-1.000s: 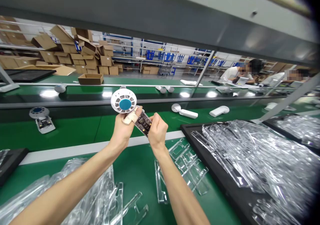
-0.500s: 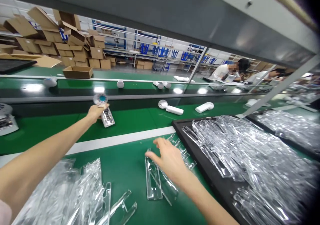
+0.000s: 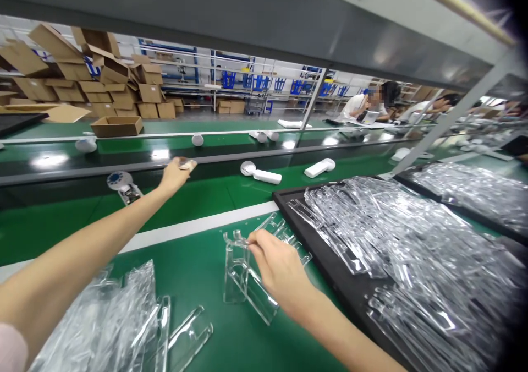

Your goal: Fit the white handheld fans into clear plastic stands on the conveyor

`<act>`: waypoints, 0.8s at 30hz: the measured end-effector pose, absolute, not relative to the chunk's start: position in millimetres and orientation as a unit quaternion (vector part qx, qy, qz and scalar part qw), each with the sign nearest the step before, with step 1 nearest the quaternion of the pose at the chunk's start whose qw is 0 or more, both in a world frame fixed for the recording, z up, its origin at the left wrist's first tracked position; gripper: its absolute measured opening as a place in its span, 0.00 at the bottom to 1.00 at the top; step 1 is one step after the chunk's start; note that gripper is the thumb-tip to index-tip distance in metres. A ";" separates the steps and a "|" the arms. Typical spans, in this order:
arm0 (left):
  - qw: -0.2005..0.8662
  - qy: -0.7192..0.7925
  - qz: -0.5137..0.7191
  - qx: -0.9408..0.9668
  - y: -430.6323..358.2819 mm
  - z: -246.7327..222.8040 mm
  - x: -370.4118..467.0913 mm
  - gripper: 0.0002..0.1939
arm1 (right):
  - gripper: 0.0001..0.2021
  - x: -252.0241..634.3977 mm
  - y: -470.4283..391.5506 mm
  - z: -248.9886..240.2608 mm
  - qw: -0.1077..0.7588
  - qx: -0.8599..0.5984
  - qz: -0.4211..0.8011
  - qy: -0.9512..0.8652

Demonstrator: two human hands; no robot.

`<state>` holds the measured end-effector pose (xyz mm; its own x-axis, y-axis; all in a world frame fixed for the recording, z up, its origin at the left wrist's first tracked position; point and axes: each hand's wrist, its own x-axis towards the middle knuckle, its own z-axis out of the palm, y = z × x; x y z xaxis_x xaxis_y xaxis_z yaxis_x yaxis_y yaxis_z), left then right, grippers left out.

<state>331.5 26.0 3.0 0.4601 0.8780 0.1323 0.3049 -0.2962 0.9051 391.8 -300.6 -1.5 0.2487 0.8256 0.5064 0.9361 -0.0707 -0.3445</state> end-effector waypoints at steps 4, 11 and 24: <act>0.474 0.401 0.257 0.741 -9.7 -8.2 392.1 0.22 | 0.13 396.2 -302.3 -4.1 0.223 -0.645 -0.235 -0.692; 0.561 0.452 0.154 0.676 -30.5 -18.6 480.7 0.32 | 0.11 403.5 -295.7 4.7 0.208 -0.518 -0.329 -0.762; 0.636 0.501 0.147 0.568 13.3 -47.5 508.5 0.24 | 0.21 420.5 -289.6 -5.4 0.144 -0.673 -0.233 -0.687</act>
<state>508.5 13.3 -47.5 0.4558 0.7556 -0.4705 0.3823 0.3111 0.8701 420.5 -289.6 -5.4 -0.0524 0.8577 0.5115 0.9919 -0.0148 0.1265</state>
